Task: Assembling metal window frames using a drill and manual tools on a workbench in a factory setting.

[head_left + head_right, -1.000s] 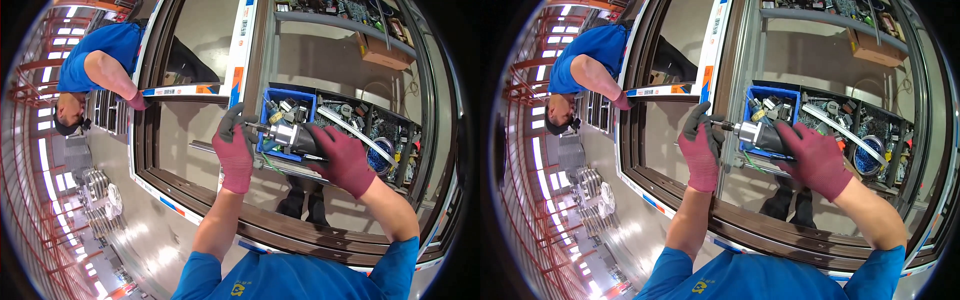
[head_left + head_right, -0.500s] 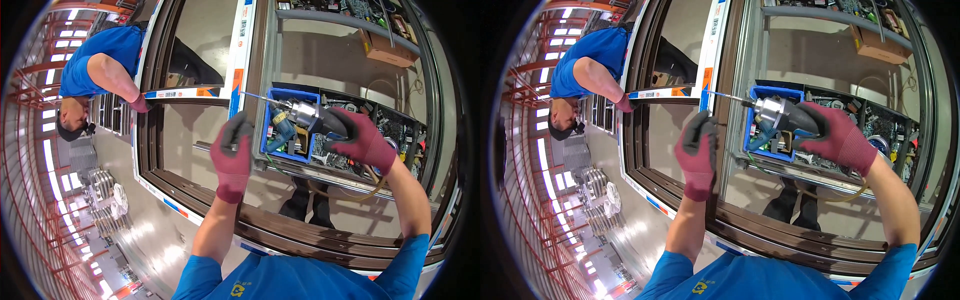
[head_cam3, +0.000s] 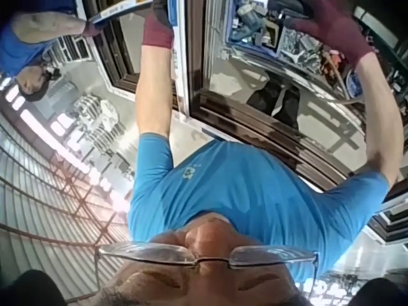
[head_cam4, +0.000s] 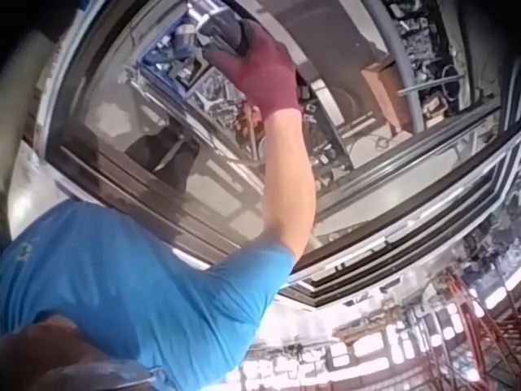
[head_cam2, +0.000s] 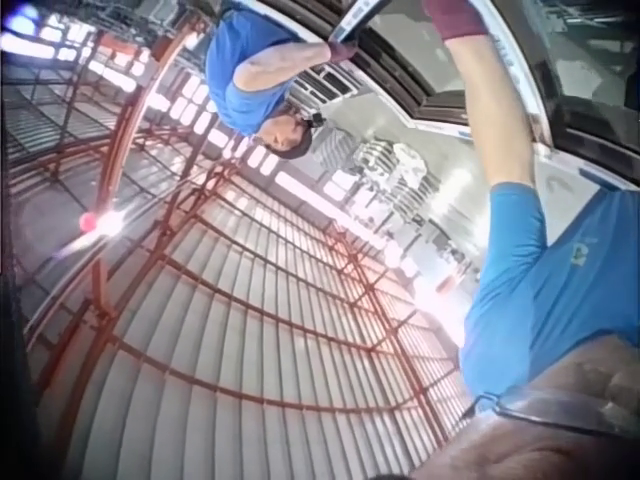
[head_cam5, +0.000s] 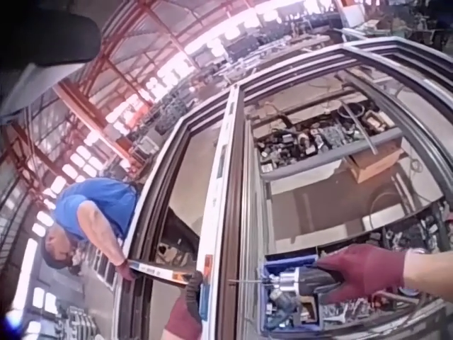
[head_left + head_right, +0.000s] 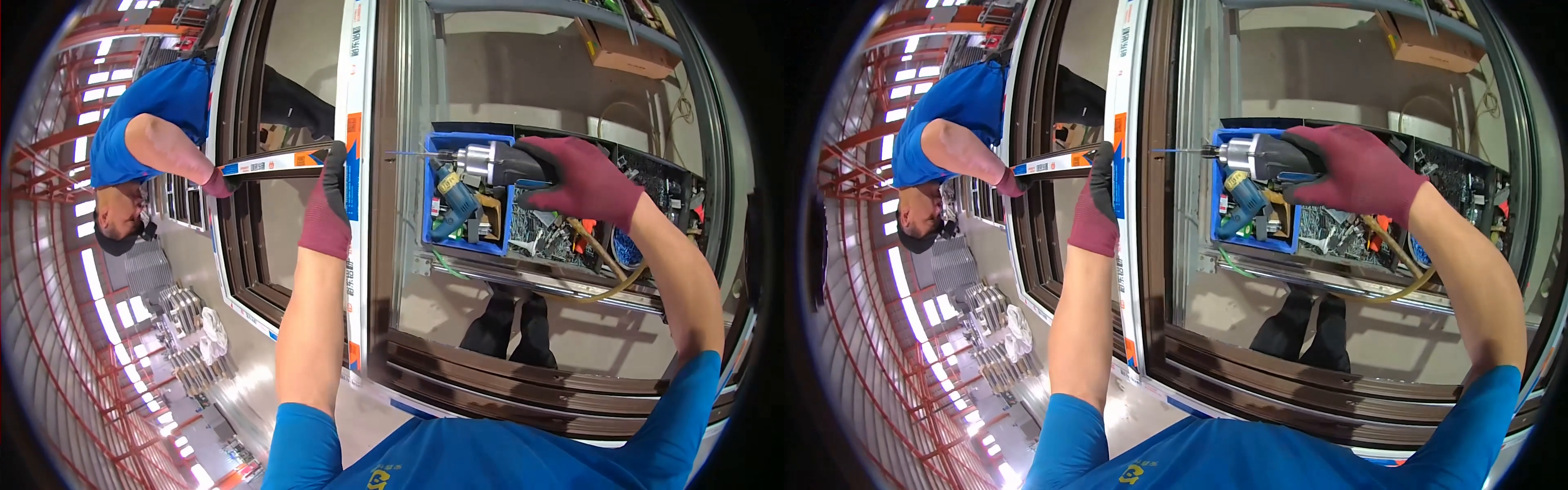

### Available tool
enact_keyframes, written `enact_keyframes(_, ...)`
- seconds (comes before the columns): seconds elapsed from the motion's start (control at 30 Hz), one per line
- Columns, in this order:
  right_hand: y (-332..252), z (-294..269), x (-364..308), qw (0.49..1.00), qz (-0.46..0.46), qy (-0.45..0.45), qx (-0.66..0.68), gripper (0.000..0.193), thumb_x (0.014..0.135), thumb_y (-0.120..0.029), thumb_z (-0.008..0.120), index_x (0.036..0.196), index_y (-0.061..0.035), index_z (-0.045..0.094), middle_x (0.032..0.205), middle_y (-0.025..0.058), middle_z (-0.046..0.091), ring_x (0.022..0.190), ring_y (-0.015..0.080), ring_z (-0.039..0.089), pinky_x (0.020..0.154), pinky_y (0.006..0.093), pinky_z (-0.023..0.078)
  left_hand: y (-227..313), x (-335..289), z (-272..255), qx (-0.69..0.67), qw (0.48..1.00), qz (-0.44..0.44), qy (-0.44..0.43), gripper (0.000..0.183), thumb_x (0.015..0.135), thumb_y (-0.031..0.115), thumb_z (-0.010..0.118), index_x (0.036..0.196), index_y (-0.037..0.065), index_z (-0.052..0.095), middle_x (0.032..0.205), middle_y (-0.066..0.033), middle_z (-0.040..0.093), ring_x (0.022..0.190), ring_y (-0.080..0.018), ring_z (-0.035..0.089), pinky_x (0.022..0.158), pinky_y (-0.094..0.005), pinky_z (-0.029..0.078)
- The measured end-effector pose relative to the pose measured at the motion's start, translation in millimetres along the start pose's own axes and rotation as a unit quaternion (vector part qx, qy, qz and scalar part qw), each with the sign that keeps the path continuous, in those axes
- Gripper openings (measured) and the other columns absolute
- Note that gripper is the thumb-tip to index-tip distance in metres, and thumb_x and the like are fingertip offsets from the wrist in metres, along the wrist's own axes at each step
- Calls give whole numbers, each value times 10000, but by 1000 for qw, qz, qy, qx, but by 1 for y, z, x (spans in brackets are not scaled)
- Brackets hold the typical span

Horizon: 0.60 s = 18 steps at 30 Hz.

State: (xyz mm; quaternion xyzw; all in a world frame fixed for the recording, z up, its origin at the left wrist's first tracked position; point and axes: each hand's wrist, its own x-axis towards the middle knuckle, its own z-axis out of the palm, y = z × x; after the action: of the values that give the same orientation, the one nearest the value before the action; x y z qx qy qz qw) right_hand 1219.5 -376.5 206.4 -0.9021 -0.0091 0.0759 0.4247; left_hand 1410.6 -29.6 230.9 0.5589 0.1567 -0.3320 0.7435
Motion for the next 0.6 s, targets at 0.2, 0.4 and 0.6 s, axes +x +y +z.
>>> enact_keyframes(0.2,-2,6,17,999,-24,-28,0,789,778,-333,892,1444,-45,583,1263,220,700,1191,413,654,1055,475,518,-1,15,-23,22,998,-3,63,467,901,496,823,1096,76,758,906,-82,786,732,-219,768,669,-342,667)
enact_keyframes(0.4,3,7,18,1000,1,-28,-8,780,786,-336,883,1429,-12,583,1253,224,705,1184,410,662,1049,473,522,-1,12,-13,21,997,-24,71,440,913,453,831,1164,104,736,944,-68,774,759,-210,753,678,-348,650)
enact_keyframes(0.6,-5,3,19,999,9,-34,-10,791,798,-370,883,1448,-38,578,1257,224,707,1200,409,658,1057,473,516,2,5,-7,21,998,-31,47,451,901,471,838,1122,91,736,933,-85,773,760,-226,756,669,-347,651)
